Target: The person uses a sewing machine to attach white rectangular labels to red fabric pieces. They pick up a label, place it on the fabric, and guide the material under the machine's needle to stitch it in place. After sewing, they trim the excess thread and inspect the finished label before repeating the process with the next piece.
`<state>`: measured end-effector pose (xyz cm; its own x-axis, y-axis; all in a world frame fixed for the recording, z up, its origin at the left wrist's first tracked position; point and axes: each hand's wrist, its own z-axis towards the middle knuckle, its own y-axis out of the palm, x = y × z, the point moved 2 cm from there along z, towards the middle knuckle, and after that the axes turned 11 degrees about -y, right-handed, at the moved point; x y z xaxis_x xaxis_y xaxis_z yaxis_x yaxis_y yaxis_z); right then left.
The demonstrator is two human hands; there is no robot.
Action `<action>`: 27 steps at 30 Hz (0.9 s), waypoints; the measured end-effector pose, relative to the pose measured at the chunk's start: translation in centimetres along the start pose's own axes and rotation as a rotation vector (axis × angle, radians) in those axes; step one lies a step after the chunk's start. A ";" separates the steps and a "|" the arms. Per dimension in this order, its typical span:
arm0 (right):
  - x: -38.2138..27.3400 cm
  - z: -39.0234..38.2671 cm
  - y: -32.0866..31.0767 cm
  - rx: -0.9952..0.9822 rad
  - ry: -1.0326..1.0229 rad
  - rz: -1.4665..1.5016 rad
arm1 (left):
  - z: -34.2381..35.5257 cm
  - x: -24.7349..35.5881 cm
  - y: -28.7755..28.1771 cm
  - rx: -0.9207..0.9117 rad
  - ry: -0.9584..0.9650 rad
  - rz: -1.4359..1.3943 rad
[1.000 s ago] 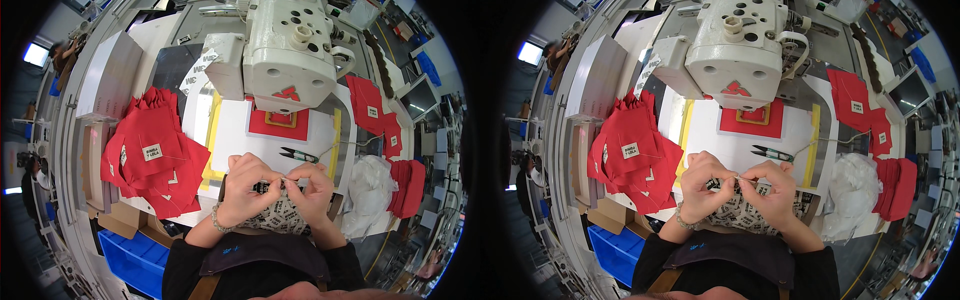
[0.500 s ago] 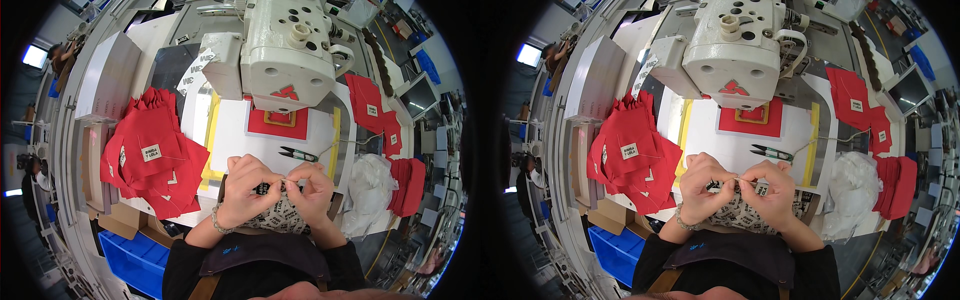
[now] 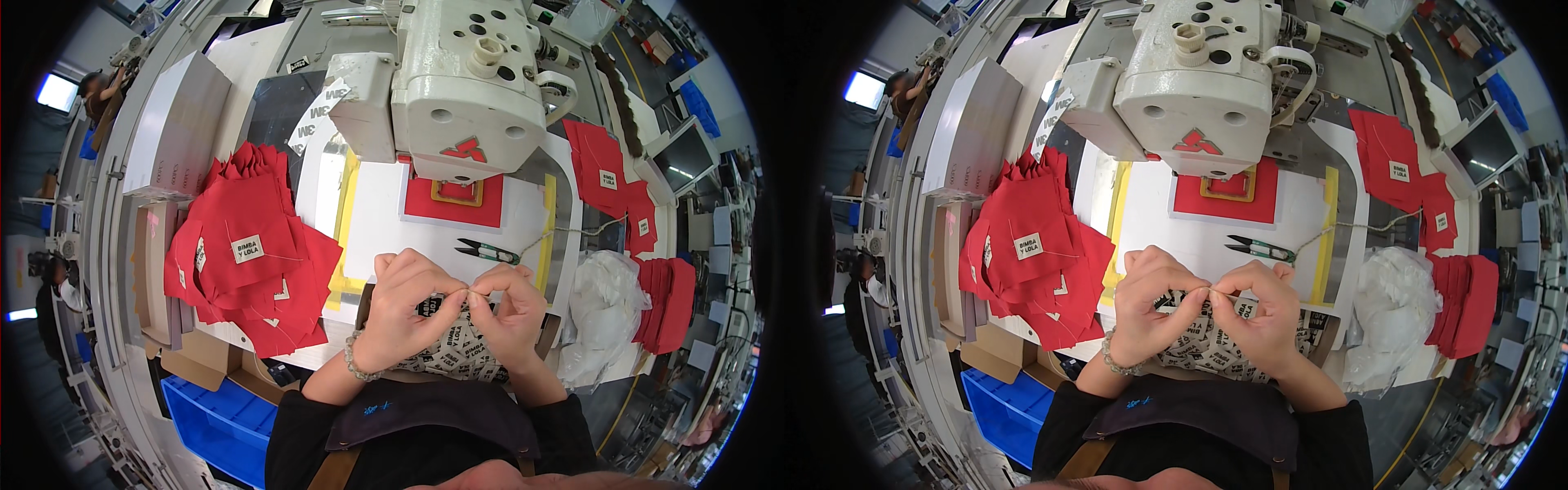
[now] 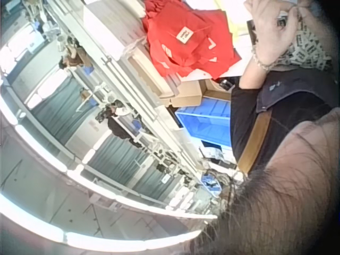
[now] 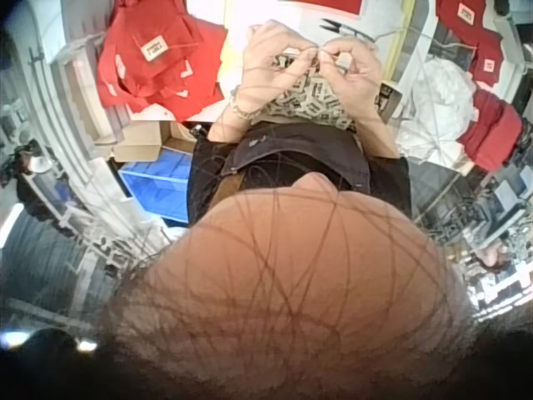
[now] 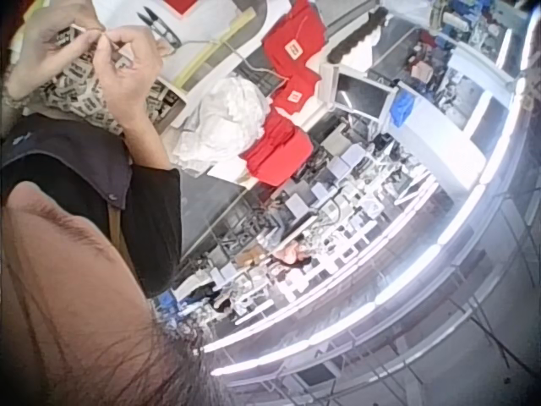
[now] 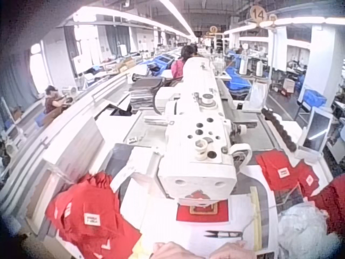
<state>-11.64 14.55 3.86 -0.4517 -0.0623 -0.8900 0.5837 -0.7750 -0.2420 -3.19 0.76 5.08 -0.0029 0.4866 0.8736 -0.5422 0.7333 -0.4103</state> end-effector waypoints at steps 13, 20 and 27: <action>-0.2 0.1 -0.5 -0.026 0.021 0.017 | -0.1 0.0 -0.2 0.034 0.046 -0.008; -0.6 0.1 -0.5 -0.033 0.021 0.041 | -0.1 0.0 -0.3 0.023 0.047 -0.010; -0.5 0.0 -0.6 -0.050 0.023 0.008 | 0.5 0.1 -0.6 -0.054 -0.006 0.017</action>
<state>-11.80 15.07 4.47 -0.4315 -0.0531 -0.9006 0.6202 -0.7424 -0.2534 -3.28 0.18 5.53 -0.0171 0.4960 0.8681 -0.4958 0.7498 -0.4382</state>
